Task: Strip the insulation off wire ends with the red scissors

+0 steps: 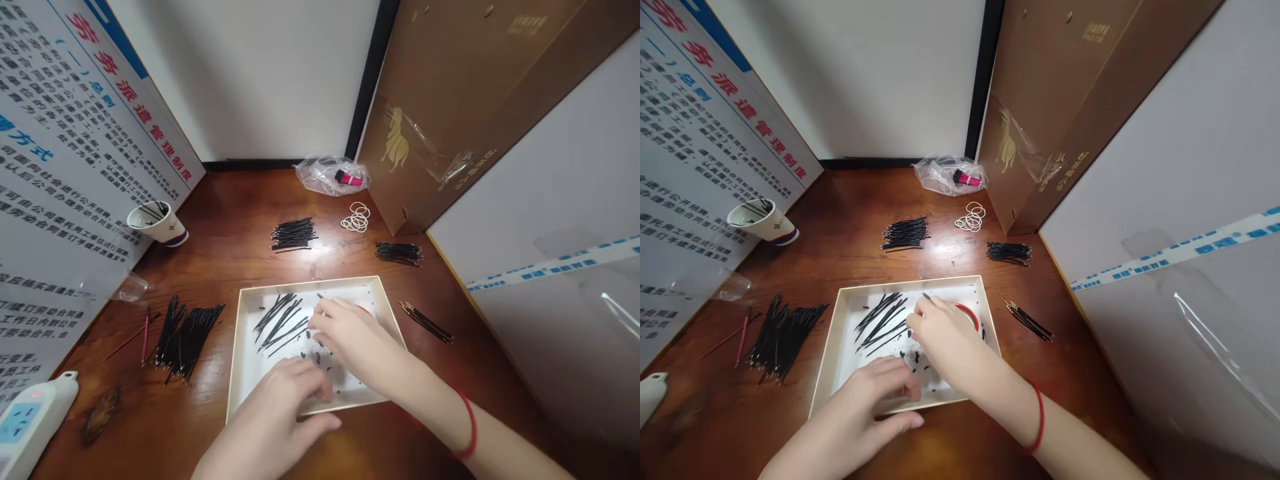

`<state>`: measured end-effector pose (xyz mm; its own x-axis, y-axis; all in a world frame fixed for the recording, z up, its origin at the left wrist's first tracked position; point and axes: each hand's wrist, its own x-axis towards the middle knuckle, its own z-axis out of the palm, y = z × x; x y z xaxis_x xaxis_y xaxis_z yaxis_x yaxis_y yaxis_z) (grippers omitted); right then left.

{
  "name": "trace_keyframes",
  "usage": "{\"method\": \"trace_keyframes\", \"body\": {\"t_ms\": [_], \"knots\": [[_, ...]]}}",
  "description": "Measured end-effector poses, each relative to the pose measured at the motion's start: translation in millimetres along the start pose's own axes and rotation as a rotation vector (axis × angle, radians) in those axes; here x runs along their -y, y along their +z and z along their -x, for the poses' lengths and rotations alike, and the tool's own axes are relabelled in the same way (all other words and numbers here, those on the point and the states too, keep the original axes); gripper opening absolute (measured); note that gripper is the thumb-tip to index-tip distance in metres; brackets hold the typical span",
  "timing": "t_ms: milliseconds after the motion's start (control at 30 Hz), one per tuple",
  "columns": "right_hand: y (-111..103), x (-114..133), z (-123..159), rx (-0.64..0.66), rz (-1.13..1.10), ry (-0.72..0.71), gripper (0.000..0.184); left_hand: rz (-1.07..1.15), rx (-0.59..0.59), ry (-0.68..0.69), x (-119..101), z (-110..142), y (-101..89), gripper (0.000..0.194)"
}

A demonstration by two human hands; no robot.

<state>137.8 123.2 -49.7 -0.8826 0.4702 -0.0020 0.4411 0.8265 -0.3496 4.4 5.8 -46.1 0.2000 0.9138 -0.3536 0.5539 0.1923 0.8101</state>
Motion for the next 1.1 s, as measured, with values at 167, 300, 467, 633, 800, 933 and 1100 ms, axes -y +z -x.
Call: {"method": "trace_keyframes", "body": {"t_ms": [167,300,467,633,800,933,1100], "knots": [[12,-1,-11,0.040,0.029,0.003,0.027,-0.045,-0.316,0.161,3,3,-2.0,0.015],[2,4,3,-0.047,0.008,-0.013,0.031,-0.207,-0.716,0.188,14,0,-5.1,0.011],[-4,18,19,-0.206,-0.105,-0.080,0.016,-0.207,-0.793,0.315,17,-2,-2.9,0.009],[-2,5,26,-0.311,-0.118,0.133,0.013,-0.047,-0.814,0.250,11,0,-1.7,0.010],[12,-17,22,-0.218,-0.019,0.324,0.018,-0.008,-0.835,0.132,10,0,-9.8,0.014],[19,-18,20,-0.141,0.001,0.404,0.018,-0.006,-0.758,0.067,15,-3,-10.7,0.017],[5,-14,34,-0.269,-0.168,0.345,0.007,0.018,-0.646,-0.109,19,-8,-7.7,0.011]]}}
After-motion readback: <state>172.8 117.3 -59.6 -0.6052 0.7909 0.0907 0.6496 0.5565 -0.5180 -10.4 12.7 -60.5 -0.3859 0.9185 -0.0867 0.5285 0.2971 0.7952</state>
